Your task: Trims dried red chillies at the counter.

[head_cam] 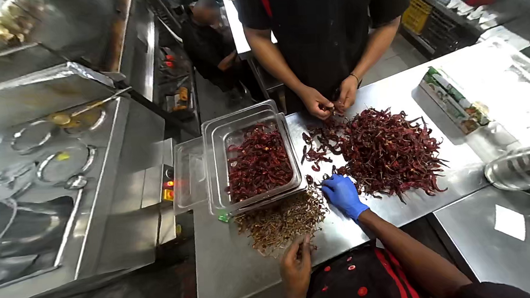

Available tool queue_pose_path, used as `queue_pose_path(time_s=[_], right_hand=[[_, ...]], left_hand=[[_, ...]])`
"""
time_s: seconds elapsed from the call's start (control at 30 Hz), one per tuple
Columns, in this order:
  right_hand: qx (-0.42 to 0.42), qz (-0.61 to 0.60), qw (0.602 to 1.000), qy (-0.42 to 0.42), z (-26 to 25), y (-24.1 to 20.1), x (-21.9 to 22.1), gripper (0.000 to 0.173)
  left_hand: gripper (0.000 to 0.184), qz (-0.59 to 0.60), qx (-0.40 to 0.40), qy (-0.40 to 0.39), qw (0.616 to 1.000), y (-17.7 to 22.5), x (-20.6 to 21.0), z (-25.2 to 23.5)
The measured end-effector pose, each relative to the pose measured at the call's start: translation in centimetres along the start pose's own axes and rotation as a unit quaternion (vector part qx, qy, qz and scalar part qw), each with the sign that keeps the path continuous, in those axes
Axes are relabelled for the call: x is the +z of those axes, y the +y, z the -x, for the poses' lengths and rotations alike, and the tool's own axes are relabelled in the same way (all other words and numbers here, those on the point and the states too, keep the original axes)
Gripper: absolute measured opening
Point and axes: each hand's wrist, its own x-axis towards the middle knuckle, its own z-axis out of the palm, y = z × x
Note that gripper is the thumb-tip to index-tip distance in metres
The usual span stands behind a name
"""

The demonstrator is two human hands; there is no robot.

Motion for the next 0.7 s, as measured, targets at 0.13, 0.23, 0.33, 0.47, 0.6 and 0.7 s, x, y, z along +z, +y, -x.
queue_pose_path(time_s=[0.13, 0.23, 0.33, 0.47, 0.6, 0.7], right_hand=[[0.119, -0.141, 0.982, 0.034, -0.9, 0.5, -2.1, 0.027], [0.192, -0.312, 0.930, 0.029, -0.4, 0.0, -4.0, 0.028], [0.194, -0.502, 0.843, 0.022, 0.9, -0.6, -6.1, 0.028], [0.121, -0.560, 0.819, -0.014, 2.2, -0.1, -8.5, 0.030], [0.087, -0.587, 0.801, -0.073, 3.0, 0.0, -9.3, 0.032], [0.063, -0.576, 0.808, -0.110, 3.5, -0.2, -9.6, 0.036]], left_hand=[[0.019, 0.027, -0.026, -0.070, 0.997, -0.8, -0.9, -1.3], [0.021, 0.068, -0.037, -0.138, 0.987, 0.6, -0.3, -4.4], [0.043, 0.084, -0.069, -0.233, 0.966, 2.8, 2.5, -8.5], [0.077, 0.272, -0.155, -0.292, 0.904, 5.5, 8.6, -13.0], [0.060, 0.349, -0.149, -0.167, 0.910, 7.9, 11.7, -14.5], [0.060, 0.383, -0.117, -0.128, 0.907, 7.8, 11.9, -15.1]])
